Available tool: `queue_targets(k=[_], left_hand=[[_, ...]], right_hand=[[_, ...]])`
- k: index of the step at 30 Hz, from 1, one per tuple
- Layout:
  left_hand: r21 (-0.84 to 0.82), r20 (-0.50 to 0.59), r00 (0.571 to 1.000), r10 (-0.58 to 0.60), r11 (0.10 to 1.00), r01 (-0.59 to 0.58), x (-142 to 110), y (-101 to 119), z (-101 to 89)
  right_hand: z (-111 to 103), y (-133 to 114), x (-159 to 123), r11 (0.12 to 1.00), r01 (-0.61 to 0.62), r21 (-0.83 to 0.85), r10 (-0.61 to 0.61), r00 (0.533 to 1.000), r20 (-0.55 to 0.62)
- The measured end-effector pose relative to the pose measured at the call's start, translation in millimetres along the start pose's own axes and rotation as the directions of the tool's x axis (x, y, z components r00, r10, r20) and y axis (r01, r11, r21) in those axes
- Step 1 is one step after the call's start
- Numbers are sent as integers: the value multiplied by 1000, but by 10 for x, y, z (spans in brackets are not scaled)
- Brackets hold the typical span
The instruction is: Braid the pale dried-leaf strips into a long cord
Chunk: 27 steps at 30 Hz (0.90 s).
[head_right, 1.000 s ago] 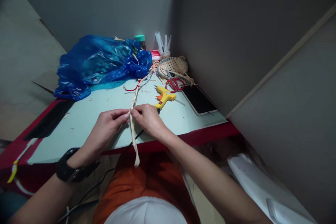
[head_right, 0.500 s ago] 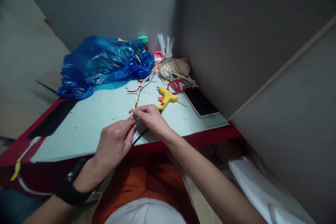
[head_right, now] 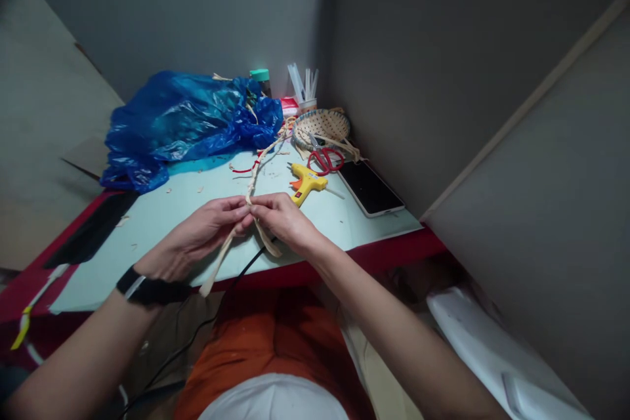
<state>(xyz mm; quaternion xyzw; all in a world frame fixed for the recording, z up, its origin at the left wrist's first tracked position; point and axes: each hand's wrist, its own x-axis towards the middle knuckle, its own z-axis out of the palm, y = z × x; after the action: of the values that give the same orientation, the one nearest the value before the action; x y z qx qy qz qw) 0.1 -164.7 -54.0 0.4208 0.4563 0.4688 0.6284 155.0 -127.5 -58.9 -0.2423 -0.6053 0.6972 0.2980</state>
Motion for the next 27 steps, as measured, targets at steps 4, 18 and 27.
queue_targets(k=[4,18,27], left_hand=[[4,-12,1000,21,1000,-21,23,-22,-6],[-6,-74,989,-124,992,124,17,5,-41],[7,-133,986,-103,994,105,-31,-21,53]], right_hand=[[-32,-14,-11,995,13,-98,-12,1000,2],[-42,0,-8,957,-21,-290,6,999,-52],[-79,16,-52,842,54,-536,-82,996,-29]])
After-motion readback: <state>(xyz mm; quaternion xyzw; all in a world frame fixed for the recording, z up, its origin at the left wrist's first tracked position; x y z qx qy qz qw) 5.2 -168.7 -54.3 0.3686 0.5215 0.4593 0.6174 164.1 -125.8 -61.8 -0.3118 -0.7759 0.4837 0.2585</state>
